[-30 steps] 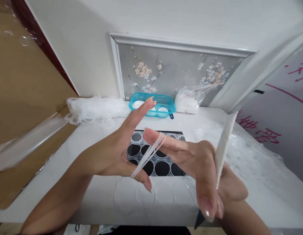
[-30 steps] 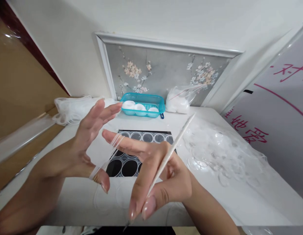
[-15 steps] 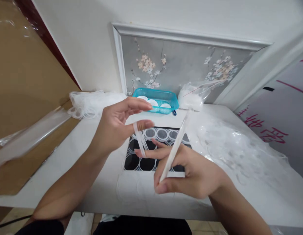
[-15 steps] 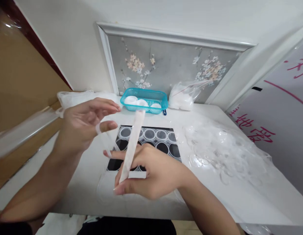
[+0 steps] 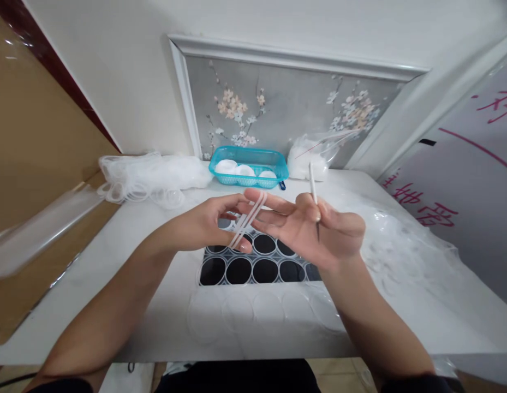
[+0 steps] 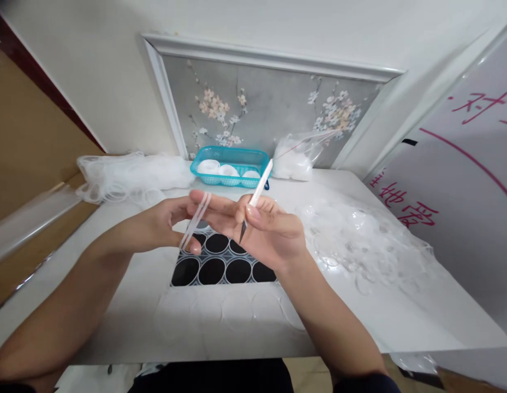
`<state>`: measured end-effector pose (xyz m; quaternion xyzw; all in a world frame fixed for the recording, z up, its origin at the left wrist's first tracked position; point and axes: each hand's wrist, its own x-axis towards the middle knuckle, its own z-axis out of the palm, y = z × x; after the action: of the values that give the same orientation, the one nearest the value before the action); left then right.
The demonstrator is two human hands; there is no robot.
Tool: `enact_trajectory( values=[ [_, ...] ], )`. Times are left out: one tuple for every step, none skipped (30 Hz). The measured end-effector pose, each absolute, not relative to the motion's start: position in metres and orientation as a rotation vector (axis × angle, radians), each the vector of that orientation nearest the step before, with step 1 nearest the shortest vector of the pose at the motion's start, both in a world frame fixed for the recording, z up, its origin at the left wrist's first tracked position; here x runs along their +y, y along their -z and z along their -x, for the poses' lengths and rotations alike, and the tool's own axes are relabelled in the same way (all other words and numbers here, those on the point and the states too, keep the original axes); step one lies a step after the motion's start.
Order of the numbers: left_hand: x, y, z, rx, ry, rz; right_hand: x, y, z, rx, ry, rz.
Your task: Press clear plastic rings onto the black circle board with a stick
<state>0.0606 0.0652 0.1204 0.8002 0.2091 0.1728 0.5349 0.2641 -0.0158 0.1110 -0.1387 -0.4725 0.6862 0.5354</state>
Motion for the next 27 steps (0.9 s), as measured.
enact_trajectory(
  values=[
    [0.064, -0.121, -0.061, 0.509, -0.412, -1.906, -0.015, -0.111, -0.264, -1.12, -1.635, 0.337],
    [0.063, -0.122, -0.06, 0.516, -0.415, -1.902, -0.015, -0.112, -0.265, -1.12, -1.634, 0.346],
    [0.062, -0.122, -0.06, 0.515, -0.419, -1.897, -0.015, -0.112, -0.265, -1.121, -1.636, 0.351],
    [0.06, -0.121, -0.06, 0.506, -0.428, -1.893, -0.016, -0.113, -0.266, -1.121, -1.64, 0.351],
    [0.059, -0.121, -0.059, 0.499, -0.445, -1.891, -0.016, -0.113, -0.266, -1.12, -1.648, 0.35],
    [0.057, -0.12, -0.059, 0.496, -0.471, -1.893, -0.017, -0.114, -0.267, -1.12, -1.655, 0.35],
    [0.055, -0.119, -0.058, 0.505, -0.506, -1.899, -0.018, -0.114, -0.267, -1.122, -1.661, 0.349],
    [0.052, -0.118, -0.057, 0.528, -0.545, -1.907, -0.018, -0.115, -0.267, -1.128, -1.665, 0.345],
    [0.05, -0.117, -0.056, 0.562, -0.585, -1.917, -0.019, -0.115, -0.267, -1.135, -1.668, 0.342],
    [0.047, -0.117, -0.055, 0.599, -0.619, -1.93, -0.019, -0.115, -0.268, -1.143, -1.668, 0.342],
    [0.045, -0.117, -0.054, 0.631, -0.638, -1.945, -0.019, -0.114, -0.268, -1.15, -1.666, 0.347],
    [0.043, -0.118, -0.053, 0.659, -0.649, -1.96, -0.019, -0.114, -0.268, -1.154, -1.663, 0.355],
    [0.041, -0.119, -0.052, 0.683, -0.655, -1.977, -0.019, -0.114, -0.268, -1.157, -1.66, 0.366],
    [0.038, -0.121, -0.052, 0.701, -0.658, -1.993, -0.019, -0.113, -0.268, -1.157, -1.658, 0.378],
    [0.036, -0.123, -0.052, 0.718, -0.66, -2.009, -0.019, -0.113, -0.268, -1.157, -1.655, 0.384],
    [0.034, -0.125, -0.052, 0.736, -0.671, -2.023, -0.019, -0.113, -0.268, -1.157, -1.654, 0.382],
    [0.032, -0.127, -0.052, 0.754, -0.683, -2.038, -0.019, -0.113, -0.268, -1.157, -1.656, 0.374],
    [0.029, -0.129, -0.052, 0.769, -0.699, -2.055, -0.02, -0.114, -0.268, -1.157, -1.66, 0.362],
    [0.027, -0.131, -0.052, 0.784, -0.717, -2.072, -0.02, -0.114, -0.268, -1.16, -1.667, 0.347],
    [0.025, -0.133, -0.051, 0.799, -0.728, -2.088, -0.02, -0.114, -0.268, -1.164, -1.673, 0.332],
    [0.023, -0.134, -0.051, 0.813, -0.73, -2.105, -0.02, -0.115, -0.268, -1.17, -1.677, 0.322],
    [0.021, -0.134, -0.051, 0.823, -0.73, -2.12, -0.021, -0.115, -0.268, -1.173, -1.679, 0.322],
    [0.02, -0.134, -0.05, 0.828, -0.732, -2.136, -0.021, -0.116, -0.267, -1.175, -1.677, 0.332],
    [0.02, -0.134, -0.05, 0.828, -0.741, -2.153, -0.022, -0.116, -0.267, -1.174, -1.673, 0.351],
    [0.019, -0.134, -0.049, 0.825, -0.758, -2.173, -0.022, -0.117, -0.267, -1.171, -1.669, 0.379],
    [0.019, -0.134, -0.049, 0.819, -0.786, -2.195, -0.022, -0.117, -0.267, -1.168, -1.666, 0.409],
    [0.02, -0.134, -0.049, 0.81, -0.818, -2.219, -0.022, -0.117, -0.266, -1.165, -1.664, 0.437]
  ],
)
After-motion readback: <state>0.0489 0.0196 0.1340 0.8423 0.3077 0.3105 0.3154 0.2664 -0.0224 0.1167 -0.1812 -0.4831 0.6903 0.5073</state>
